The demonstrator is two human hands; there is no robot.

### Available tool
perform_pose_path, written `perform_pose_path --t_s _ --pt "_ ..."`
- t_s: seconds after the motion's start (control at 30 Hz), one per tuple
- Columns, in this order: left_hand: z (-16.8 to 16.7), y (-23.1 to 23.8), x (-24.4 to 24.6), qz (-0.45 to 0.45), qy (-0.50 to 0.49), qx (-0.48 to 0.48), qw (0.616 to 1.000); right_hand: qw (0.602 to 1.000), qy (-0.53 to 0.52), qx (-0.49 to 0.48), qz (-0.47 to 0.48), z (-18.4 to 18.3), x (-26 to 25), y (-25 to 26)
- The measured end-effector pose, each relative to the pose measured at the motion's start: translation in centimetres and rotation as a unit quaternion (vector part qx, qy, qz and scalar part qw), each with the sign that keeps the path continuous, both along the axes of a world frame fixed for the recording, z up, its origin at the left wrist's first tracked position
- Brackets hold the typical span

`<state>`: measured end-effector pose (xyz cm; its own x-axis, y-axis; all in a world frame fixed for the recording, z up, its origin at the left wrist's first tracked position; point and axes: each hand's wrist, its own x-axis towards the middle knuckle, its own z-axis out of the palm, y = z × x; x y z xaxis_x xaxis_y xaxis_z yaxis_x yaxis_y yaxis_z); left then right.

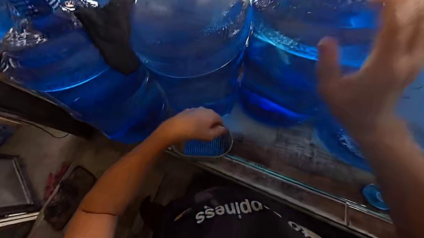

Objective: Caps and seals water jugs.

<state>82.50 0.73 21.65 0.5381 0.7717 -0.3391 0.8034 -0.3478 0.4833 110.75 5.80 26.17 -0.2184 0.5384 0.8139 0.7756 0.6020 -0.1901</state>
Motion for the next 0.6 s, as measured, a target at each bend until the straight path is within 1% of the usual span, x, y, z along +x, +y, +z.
perform_pose_path --t_s 0.03,0.07,0.1,0.13,0.2,0.27,0.3,0.33,0.37,0.5,0.6 --pt "-3.4 0.5 -0.8 0.046 0.043 -0.042 0.997 0.999 -0.004 -0.021 0.046 -2.9 -1.2 -1.7" --pt "-6.3 0.8 -1.3 0.084 0.082 -0.073 0.990 0.994 -0.012 -0.076 0.081 -5.8 -2.5 -3.2" --pt "-8.6 0.8 -1.3 0.117 0.115 -0.097 0.982 0.982 -0.017 -0.155 0.105 -8.9 -3.7 -4.4" --pt "-10.0 0.5 -0.8 0.141 0.138 -0.116 0.973 0.965 -0.016 -0.236 0.117 -11.9 -4.7 -5.3" --pt "-11.4 0.0 0.9 0.173 0.171 -0.140 0.960 0.924 -0.008 -0.365 0.111 -16.5 -6.6 -6.7" --pt "-12.2 -0.3 2.4 0.196 0.197 -0.152 0.949 0.857 -0.005 -0.506 0.099 -19.0 -7.9 -7.7" --pt "-12.6 -0.4 2.8 0.206 0.196 -0.150 0.947 0.831 -0.001 -0.547 0.095 -20.0 -8.3 -7.8" --pt "-12.8 -0.3 3.0 0.212 0.187 -0.146 0.948 0.818 0.003 -0.568 0.092 -20.7 -8.4 -7.8" --pt "-12.9 -0.4 3.2 0.214 0.177 -0.143 0.950 0.812 0.009 -0.577 0.089 -21.3 -8.4 -7.8" --pt "-13.9 -0.5 2.4 0.205 0.122 -0.115 0.964 0.827 0.042 -0.554 0.086 -22.5 -8.1 -8.3" --pt "-14.7 -0.2 0.8 0.183 0.069 -0.087 0.977 0.825 0.061 -0.555 0.088 -23.0 -8.0 -8.2"
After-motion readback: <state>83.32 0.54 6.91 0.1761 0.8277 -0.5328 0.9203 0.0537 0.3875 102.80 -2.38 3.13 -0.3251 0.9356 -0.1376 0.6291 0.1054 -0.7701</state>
